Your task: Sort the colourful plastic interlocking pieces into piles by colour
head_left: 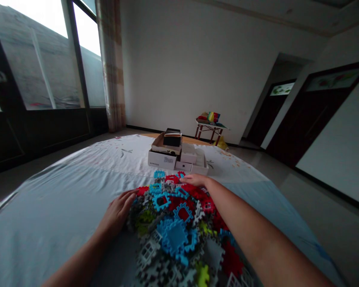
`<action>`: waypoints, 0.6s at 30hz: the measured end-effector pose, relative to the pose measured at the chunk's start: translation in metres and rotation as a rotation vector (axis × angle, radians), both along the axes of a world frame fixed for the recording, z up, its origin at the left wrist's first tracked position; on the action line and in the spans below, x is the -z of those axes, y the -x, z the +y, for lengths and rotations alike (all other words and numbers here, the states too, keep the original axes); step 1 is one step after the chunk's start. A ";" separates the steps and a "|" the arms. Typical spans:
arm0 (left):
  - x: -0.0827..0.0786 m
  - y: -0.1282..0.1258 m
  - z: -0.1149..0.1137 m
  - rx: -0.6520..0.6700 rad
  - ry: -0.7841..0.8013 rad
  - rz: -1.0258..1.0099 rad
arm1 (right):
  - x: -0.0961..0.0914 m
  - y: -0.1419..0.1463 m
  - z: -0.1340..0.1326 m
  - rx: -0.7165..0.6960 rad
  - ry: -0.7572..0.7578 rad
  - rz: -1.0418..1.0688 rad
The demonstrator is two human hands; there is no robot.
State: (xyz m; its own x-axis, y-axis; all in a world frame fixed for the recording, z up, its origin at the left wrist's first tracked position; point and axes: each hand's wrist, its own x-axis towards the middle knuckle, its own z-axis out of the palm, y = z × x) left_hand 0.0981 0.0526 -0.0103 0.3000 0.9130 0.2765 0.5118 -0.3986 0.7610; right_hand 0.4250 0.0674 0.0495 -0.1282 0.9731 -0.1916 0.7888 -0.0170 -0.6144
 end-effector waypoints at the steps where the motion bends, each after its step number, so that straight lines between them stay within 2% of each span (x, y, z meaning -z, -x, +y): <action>1: -0.001 -0.001 -0.002 0.014 -0.002 0.018 | -0.004 0.005 -0.004 -0.049 -0.008 0.045; 4: -0.004 -0.001 -0.006 0.063 -0.020 0.077 | -0.023 0.010 -0.025 -0.147 -0.110 0.181; 8: -0.007 0.003 -0.011 0.063 -0.097 0.215 | -0.036 -0.020 -0.078 -0.016 -0.280 0.154; 10: -0.010 0.002 -0.015 0.037 -0.160 0.283 | -0.030 -0.045 -0.111 0.067 -0.289 0.116; 13: -0.018 -0.009 -0.027 0.073 -0.244 0.342 | -0.009 -0.072 -0.153 0.160 -0.218 0.084; 15: -0.023 -0.020 -0.033 0.087 -0.255 0.381 | 0.007 -0.076 -0.170 0.163 -0.165 0.111; 18: -0.028 -0.030 -0.035 0.039 -0.194 0.387 | 0.023 -0.060 -0.172 0.139 -0.178 0.176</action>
